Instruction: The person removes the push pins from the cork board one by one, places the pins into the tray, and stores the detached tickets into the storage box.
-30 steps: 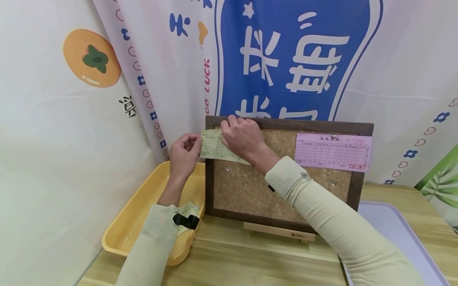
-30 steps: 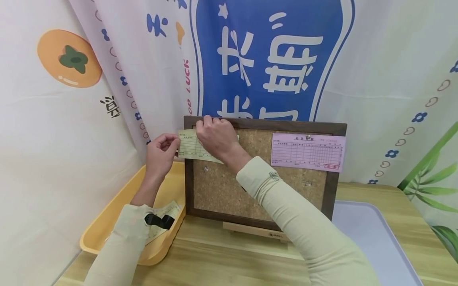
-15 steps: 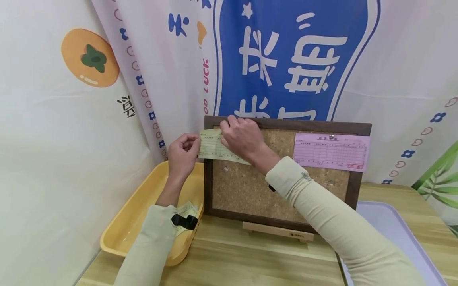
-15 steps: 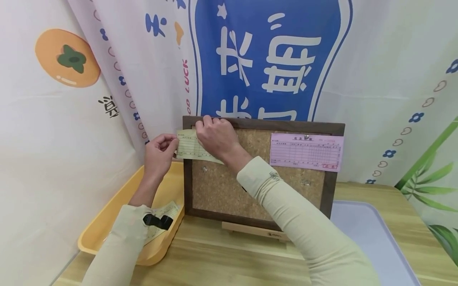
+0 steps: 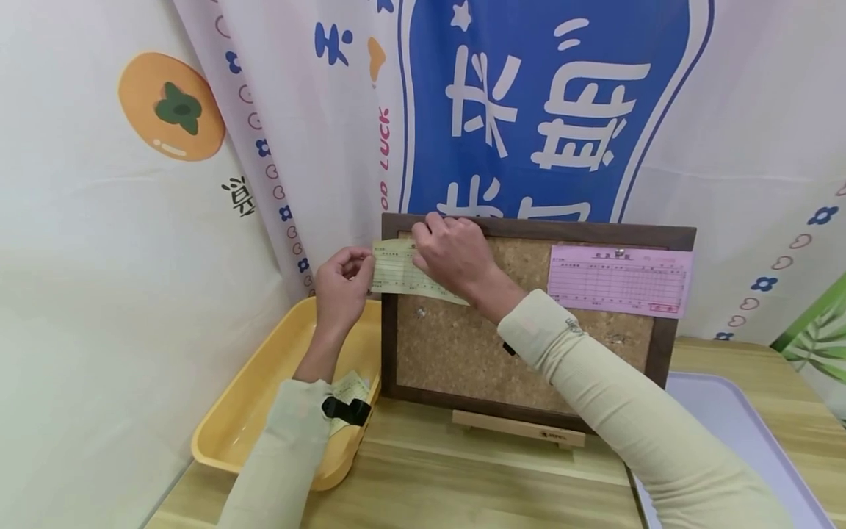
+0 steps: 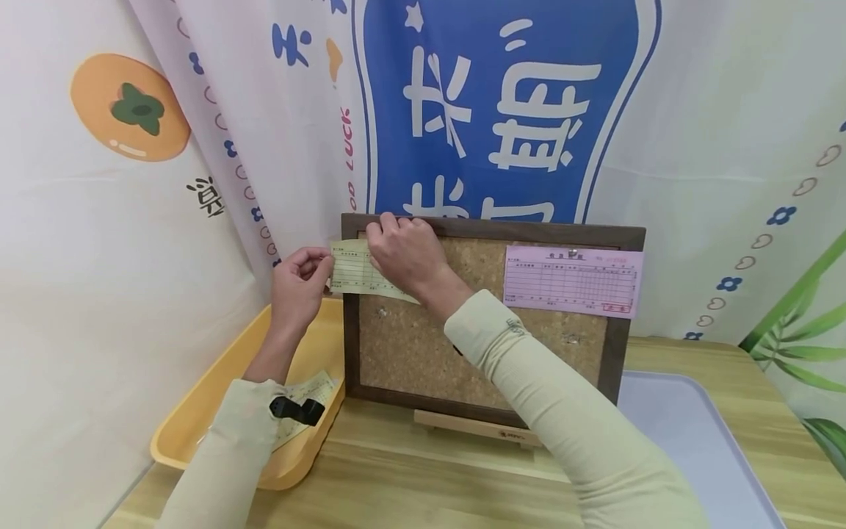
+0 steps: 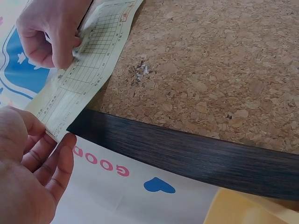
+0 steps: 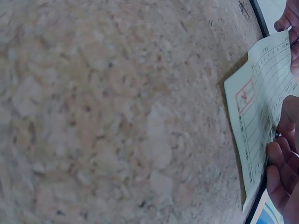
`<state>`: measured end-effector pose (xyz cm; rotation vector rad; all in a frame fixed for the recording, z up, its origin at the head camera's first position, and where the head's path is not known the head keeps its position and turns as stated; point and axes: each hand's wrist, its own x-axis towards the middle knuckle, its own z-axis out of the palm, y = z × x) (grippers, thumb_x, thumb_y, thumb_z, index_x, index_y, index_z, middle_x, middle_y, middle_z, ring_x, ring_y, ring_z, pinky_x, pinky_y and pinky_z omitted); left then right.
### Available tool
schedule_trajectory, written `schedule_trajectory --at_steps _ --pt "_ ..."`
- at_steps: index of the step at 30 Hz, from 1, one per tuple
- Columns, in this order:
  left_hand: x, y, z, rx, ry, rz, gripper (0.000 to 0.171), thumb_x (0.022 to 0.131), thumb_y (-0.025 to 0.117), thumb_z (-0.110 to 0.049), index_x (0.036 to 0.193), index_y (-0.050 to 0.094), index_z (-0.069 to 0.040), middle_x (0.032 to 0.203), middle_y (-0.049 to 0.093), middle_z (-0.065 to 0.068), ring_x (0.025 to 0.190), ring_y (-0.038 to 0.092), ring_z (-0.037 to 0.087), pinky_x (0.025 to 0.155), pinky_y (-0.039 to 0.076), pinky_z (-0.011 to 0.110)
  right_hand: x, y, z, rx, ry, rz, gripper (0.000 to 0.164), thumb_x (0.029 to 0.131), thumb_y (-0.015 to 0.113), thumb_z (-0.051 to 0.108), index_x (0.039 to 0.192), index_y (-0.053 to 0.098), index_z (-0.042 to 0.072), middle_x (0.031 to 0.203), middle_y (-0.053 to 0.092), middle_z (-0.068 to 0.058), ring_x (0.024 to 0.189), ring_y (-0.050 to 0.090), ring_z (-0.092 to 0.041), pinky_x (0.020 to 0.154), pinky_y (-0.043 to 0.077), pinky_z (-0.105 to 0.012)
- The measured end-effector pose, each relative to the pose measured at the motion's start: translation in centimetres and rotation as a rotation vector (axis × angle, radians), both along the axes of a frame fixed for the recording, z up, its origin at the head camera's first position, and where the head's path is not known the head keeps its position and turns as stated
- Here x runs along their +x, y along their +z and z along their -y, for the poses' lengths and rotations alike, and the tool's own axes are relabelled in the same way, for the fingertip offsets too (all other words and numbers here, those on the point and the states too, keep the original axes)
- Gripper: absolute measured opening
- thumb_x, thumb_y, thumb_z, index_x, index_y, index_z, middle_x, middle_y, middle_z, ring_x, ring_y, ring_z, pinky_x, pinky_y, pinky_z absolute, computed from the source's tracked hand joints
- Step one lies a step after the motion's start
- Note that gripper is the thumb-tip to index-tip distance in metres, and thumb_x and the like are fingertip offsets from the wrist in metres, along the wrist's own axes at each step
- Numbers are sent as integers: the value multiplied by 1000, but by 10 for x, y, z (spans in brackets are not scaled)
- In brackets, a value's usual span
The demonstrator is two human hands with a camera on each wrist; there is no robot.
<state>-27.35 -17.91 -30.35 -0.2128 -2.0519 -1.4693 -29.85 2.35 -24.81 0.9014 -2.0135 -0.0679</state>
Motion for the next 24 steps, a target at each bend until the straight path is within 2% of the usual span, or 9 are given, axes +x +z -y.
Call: schedule_trajectory --at_steps 7,14,24 --pt "0 -1 -1 5 -2 -9 17 101 63 -14 106 70 2 87 70 14 65 59 19 53 51 22 3 -1 -1 -12 34 21 14 93 68 17 88 70 3 77 63 -8 53 52 -16 47 44 -27" --pt "2 -2 -1 24 -12 -6 18 101 64 -14 107 70 1 89 70 14 68 61 19 54 54 24 4 -5 -5 -35 75 -1 11 89 64 13 82 68 5 74 60 -7 51 47 -15 45 39 -27" --pt "15 -1 4 23 -13 -14 21 103 64 -19 110 71 0 91 70 14 67 61 18 55 54 27 18 -9 -26 -155 217 2 7 84 63 7 77 64 9 72 57 -3 50 46 -13 43 37 -27"
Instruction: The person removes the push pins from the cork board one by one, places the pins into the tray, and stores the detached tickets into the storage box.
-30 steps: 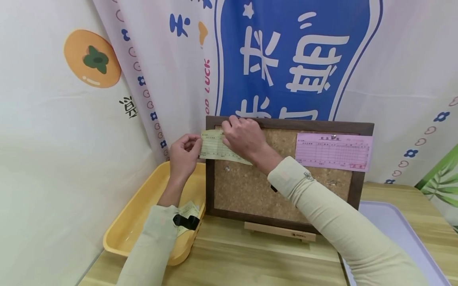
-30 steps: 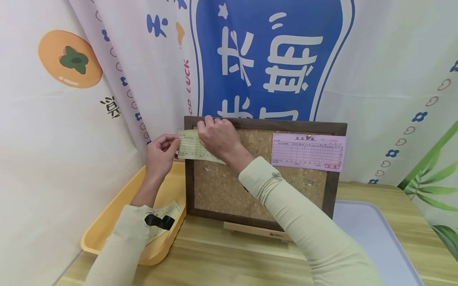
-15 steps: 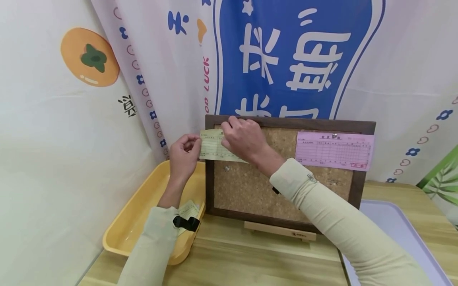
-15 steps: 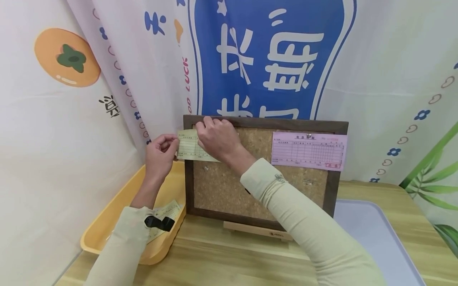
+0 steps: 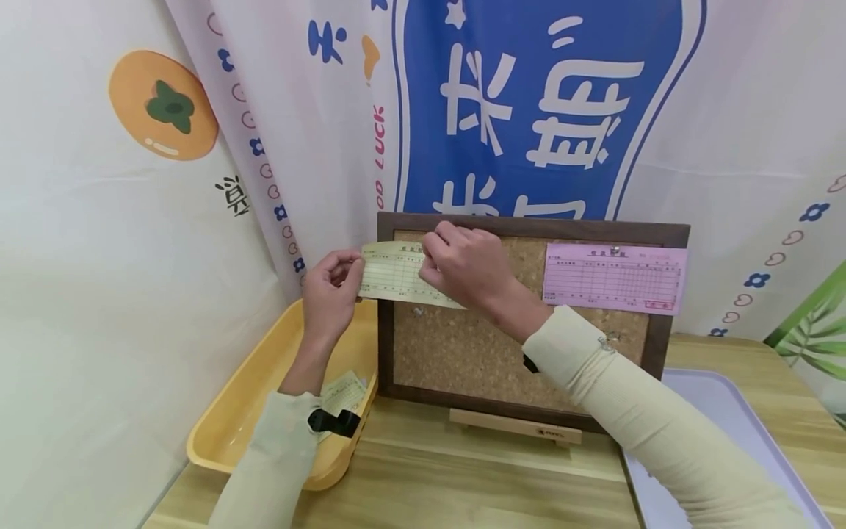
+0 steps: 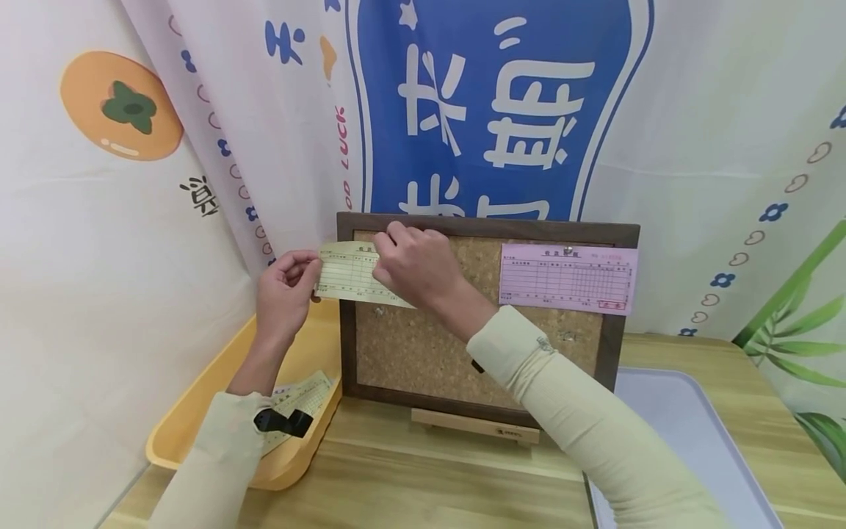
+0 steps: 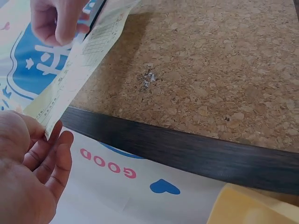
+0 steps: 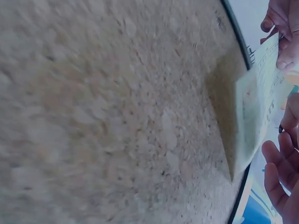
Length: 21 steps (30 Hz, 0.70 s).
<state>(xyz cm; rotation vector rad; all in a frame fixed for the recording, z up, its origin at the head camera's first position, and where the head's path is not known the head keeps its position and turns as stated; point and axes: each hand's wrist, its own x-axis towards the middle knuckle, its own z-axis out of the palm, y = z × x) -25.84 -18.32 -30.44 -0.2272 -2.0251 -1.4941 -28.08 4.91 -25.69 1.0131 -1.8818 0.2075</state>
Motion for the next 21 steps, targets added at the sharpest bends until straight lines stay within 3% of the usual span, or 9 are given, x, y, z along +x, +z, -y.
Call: schedule_trajectory --at_steps 10,21 --pt "25 -6 19 -26 13 -4 21 103 65 -18 110 70 1 89 68 13 67 60 16 55 55 26 28 -13 -34 -102 80 53 6 78 69 8 77 64 11 78 65 -2 50 48 -10 39 29 -24" --pt "50 -18 45 -67 64 22 24 103 65 -21 112 71 0 90 67 10 69 61 15 58 55 23 57 -37 -95 -93 75 112 6 76 66 5 81 67 7 75 64 -3 58 60 -14 45 44 -24"
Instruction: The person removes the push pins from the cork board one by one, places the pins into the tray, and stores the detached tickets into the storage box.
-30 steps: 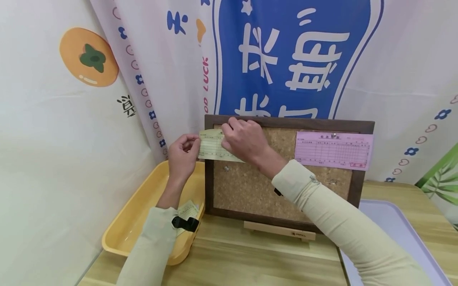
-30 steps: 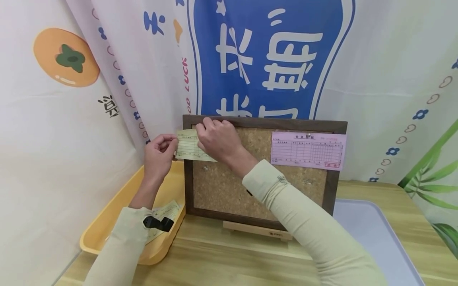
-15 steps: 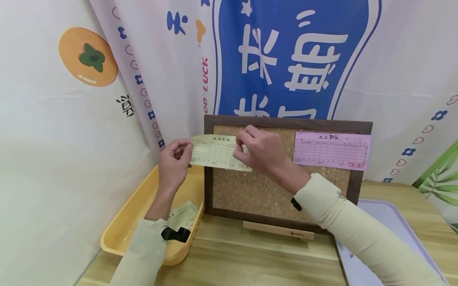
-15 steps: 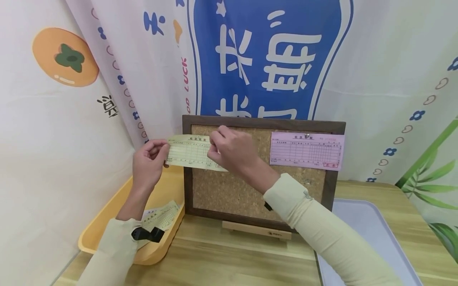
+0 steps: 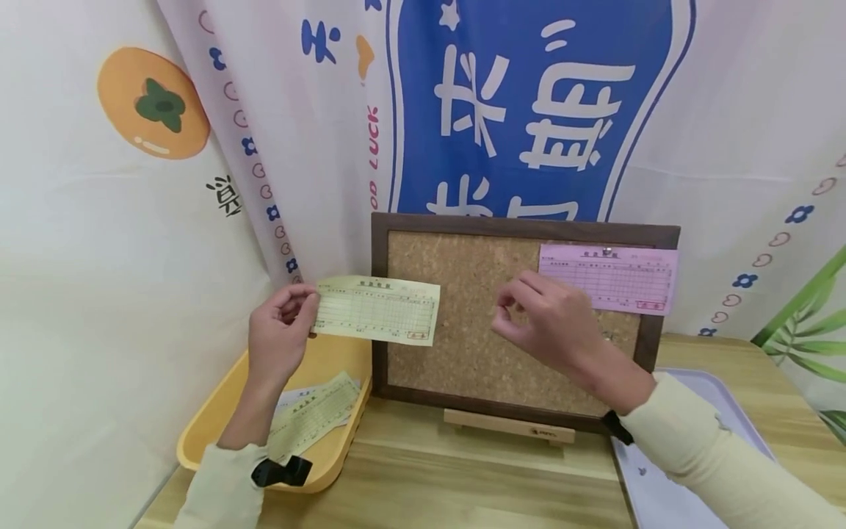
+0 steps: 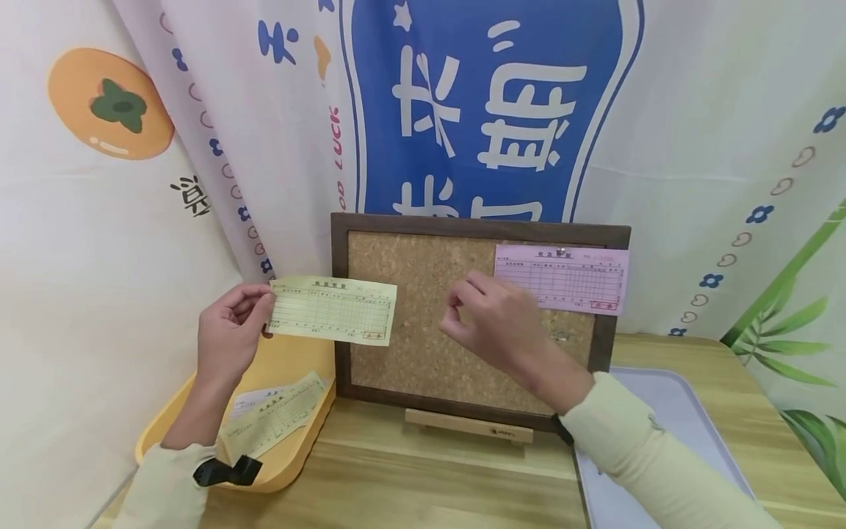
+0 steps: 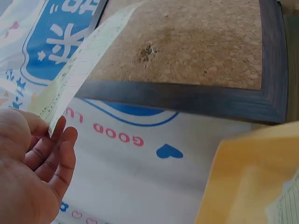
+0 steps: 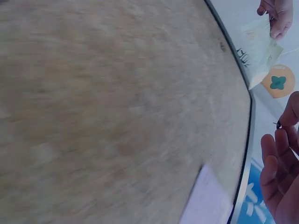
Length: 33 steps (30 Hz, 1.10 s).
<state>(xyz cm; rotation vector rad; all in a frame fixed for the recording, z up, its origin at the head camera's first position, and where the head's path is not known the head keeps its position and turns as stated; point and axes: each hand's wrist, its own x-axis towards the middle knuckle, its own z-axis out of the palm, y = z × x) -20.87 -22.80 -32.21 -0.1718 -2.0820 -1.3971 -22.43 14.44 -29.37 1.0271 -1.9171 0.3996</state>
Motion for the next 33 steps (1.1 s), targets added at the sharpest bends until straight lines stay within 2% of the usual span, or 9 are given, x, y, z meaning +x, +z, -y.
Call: schedule_trajectory --at_steps 2,6,15,21,25,29,33 --pt "2 -3 4 2 7 8 23 103 65 -20 112 71 -1 90 67 10 69 61 14 57 55 22 6 -6 -13 -1 -13 26 5 77 66 7 82 68 7 76 65 -2 60 62 -15 47 48 -26" --pt "5 -7 15 -9 31 37 21 102 66 -19 113 72 -2 91 68 9 70 61 12 58 54 21 15 -16 -37 1 -62 61 5 79 65 12 83 69 10 77 66 0 61 62 -14 47 48 -27" --pt "18 -18 52 -25 128 79 21 102 66 -16 111 71 2 87 69 2 66 62 9 56 54 20 37 -41 -85 -13 -148 95 6 74 64 15 79 68 15 74 64 7 61 57 -7 49 44 -18" --pt "28 -29 79 0 225 178 24 101 66 -17 113 69 3 84 68 -8 66 61 7 56 53 18 52 -55 -113 -60 -216 140 10 78 59 23 79 67 19 73 60 10 59 52 -4 50 41 -15" --pt "34 -37 96 2 297 247 25 101 66 -20 114 69 2 84 68 -10 67 62 6 56 53 18 62 -61 -129 -61 -295 186 5 75 62 22 79 65 20 72 57 12 60 47 -2 50 39 -15" --pt "37 -44 109 -28 318 291 28 102 65 -23 116 69 1 85 67 -10 69 62 5 57 54 19 72 -68 -146 -74 -367 212 12 68 70 18 78 64 23 72 57 12 60 49 -4 50 39 -15" --pt "39 -54 116 -88 314 326 30 103 63 -24 117 69 2 86 68 -6 67 61 5 56 54 21 78 -76 -160 -95 -423 232 15 66 71 17 77 63 24 72 58 13 61 51 -5 52 39 -14"
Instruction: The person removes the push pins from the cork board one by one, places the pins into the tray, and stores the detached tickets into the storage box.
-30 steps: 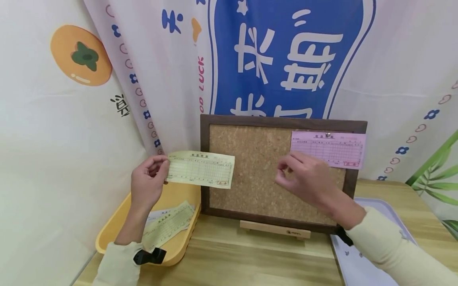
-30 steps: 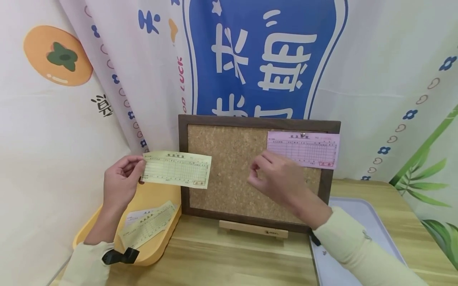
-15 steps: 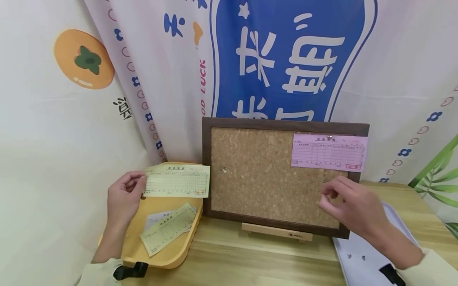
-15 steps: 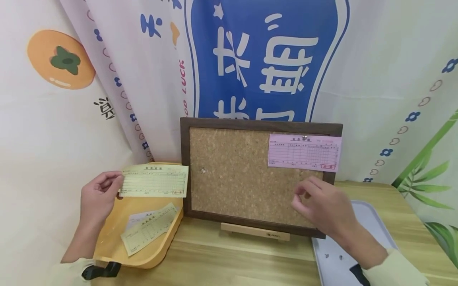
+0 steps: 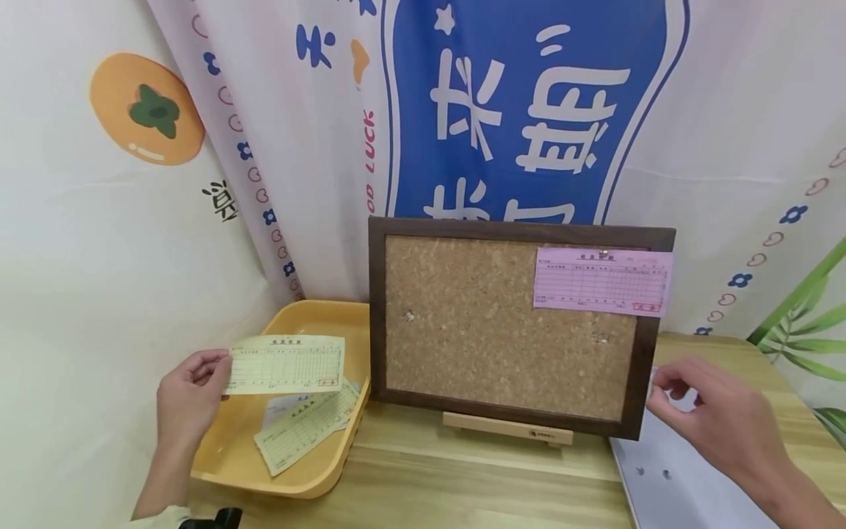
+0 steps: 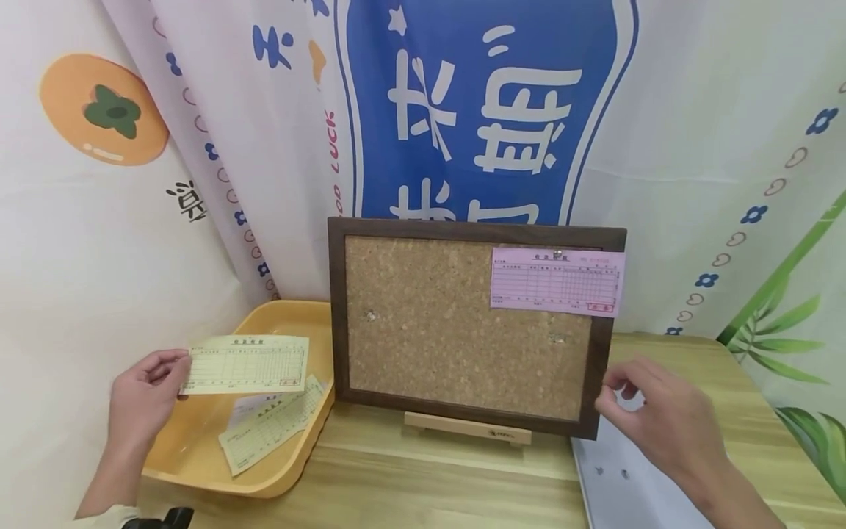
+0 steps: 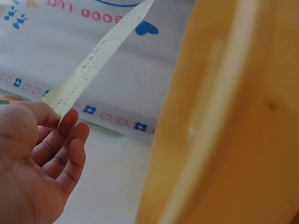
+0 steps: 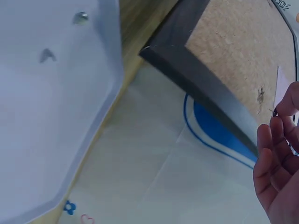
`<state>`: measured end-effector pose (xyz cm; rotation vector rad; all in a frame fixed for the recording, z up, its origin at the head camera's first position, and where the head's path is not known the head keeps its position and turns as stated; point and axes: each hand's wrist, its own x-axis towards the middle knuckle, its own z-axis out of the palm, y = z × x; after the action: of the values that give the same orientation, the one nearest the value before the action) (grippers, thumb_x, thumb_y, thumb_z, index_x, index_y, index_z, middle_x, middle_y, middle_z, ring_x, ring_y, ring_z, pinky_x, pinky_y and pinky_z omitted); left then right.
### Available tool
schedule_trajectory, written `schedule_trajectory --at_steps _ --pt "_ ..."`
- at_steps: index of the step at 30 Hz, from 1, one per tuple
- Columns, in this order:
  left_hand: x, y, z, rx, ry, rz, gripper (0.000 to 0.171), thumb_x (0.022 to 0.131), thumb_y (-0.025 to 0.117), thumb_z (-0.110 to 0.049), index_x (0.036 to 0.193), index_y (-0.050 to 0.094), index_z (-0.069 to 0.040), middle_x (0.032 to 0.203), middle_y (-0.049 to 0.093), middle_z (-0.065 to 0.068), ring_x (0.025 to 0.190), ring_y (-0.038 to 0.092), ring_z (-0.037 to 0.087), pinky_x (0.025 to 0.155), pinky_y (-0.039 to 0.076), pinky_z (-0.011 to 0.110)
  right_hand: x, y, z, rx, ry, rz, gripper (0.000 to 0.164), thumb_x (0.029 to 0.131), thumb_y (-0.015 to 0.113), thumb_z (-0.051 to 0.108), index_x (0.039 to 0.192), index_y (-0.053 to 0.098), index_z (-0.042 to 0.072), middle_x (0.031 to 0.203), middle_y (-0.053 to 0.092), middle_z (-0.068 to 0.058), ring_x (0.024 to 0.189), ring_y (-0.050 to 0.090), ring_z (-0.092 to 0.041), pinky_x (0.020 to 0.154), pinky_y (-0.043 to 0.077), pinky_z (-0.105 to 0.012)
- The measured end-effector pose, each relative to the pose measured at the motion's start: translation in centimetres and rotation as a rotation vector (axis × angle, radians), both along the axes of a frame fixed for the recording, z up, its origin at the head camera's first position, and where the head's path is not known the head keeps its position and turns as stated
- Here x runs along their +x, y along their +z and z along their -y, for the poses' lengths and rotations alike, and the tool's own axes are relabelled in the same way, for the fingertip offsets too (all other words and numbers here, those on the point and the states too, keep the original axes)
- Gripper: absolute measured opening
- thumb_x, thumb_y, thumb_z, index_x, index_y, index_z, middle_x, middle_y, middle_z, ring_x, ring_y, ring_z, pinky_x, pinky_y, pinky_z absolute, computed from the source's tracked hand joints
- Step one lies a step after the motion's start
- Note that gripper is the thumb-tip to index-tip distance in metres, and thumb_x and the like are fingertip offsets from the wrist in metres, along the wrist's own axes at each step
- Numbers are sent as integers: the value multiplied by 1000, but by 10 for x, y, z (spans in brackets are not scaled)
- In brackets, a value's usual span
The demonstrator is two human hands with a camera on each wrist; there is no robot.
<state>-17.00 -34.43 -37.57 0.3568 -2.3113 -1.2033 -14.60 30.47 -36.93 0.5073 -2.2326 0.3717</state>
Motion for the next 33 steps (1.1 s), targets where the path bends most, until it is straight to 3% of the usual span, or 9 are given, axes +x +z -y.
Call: schedule_trajectory --at_steps 7,13,19,27,30,33 --pt "-1 -16 5 -154 -3 6 25 101 63 -19 111 71 3 88 69 10 63 58 7 52 51 20 10 -14 -17 -15 -116 110 24 63 78 12 74 60 24 71 56 12 64 48 -5 52 35 -13" --pt "-2 -21 7 -272 0 11 20 100 65 -15 107 74 1 87 69 10 67 55 9 51 45 19 11 -27 -28 -39 -171 183 25 65 80 13 74 60 25 69 57 12 63 48 -3 50 35 -16" --pt "-2 -25 5 -297 -36 11 17 99 66 -14 104 74 1 87 69 9 69 56 9 54 45 18 13 -38 -36 -55 -218 303 23 69 82 12 74 61 22 68 59 11 61 52 -7 49 40 -26" --pt "-2 -28 3 -339 -81 -8 13 97 71 -15 100 75 -3 89 72 8 72 58 3 61 45 13 13 -42 -41 -41 -266 441 20 73 81 11 75 62 19 68 59 8 61 52 -12 49 39 -27" --pt "-1 -27 1 -360 -91 -21 12 95 73 -16 99 76 -5 89 73 7 75 58 2 64 44 15 13 -43 -42 -39 -271 464 20 74 80 10 76 63 19 68 59 7 62 53 -13 49 39 -26" --pt "-2 -23 -5 -394 -89 -52 11 94 75 -16 99 76 -6 93 73 9 78 61 10 62 44 16 13 -43 -43 -39 -271 448 20 74 80 10 76 63 19 69 60 7 62 54 -13 49 40 -27"
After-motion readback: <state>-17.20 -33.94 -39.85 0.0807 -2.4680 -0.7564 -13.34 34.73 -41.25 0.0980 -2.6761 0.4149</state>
